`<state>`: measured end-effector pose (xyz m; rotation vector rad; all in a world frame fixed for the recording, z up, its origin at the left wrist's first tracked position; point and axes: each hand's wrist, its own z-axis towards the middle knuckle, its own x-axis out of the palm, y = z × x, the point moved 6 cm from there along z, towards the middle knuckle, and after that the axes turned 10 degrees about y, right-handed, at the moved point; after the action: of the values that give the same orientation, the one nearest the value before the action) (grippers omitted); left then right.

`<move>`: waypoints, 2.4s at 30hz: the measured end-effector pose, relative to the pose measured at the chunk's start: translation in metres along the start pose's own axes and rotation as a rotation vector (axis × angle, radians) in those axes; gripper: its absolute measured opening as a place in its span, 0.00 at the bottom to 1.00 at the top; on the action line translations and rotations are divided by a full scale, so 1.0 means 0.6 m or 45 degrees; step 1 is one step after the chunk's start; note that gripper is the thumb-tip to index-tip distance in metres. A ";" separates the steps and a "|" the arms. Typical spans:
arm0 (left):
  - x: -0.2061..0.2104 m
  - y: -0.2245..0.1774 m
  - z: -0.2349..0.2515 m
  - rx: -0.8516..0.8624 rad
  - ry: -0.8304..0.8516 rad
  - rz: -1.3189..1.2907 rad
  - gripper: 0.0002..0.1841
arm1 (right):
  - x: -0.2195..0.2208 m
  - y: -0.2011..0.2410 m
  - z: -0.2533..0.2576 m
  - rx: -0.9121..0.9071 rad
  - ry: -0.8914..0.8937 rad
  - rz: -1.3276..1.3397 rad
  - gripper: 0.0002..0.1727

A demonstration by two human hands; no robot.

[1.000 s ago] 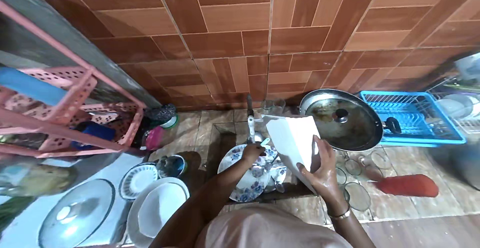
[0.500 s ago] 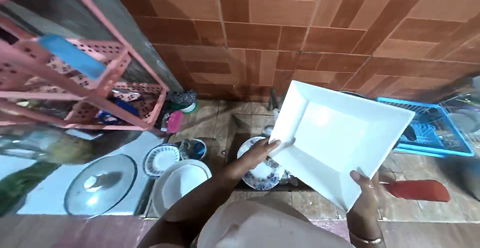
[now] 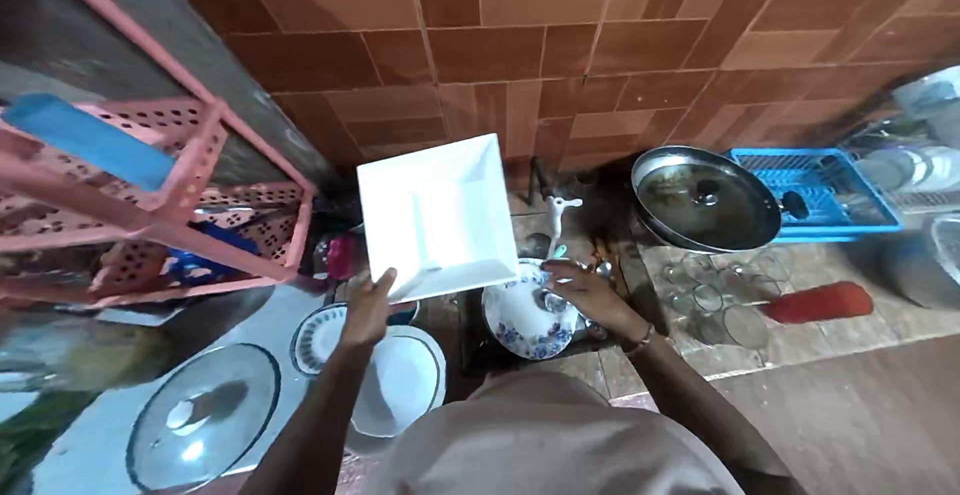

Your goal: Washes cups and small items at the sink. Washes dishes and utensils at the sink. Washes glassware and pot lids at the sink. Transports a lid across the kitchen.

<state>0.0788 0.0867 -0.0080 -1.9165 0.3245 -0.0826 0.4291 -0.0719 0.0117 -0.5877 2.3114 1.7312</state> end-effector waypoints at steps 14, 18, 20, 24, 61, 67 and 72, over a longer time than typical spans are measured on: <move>-0.056 0.094 0.162 -0.449 -0.124 0.251 0.27 | 0.008 -0.305 0.023 0.732 0.172 -0.720 0.35; -0.047 0.086 0.166 -0.459 -0.160 0.278 0.27 | -0.007 -0.319 0.065 0.695 0.199 -0.857 0.41; -0.043 0.085 0.168 -0.474 -0.172 0.265 0.28 | -0.011 -0.329 0.086 0.666 0.257 -0.897 0.36; -0.040 0.089 0.175 -0.452 -0.160 0.183 0.26 | -0.020 -0.332 0.112 0.539 0.391 -0.972 0.25; 0.458 0.102 0.023 -0.410 0.454 0.546 0.19 | -0.083 -0.229 0.261 0.156 -0.104 0.385 0.15; 0.439 0.101 0.040 -0.426 0.427 0.540 0.19 | -0.020 -0.243 0.249 0.283 -0.196 1.205 0.19; 0.408 0.085 0.059 -0.362 0.520 0.790 0.21 | -0.007 -0.239 0.246 0.321 -0.035 1.212 0.17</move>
<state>0.3120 0.0377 -0.0920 -1.9827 1.2449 -0.0126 0.4819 0.0356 -0.1560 0.6988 2.9466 1.6258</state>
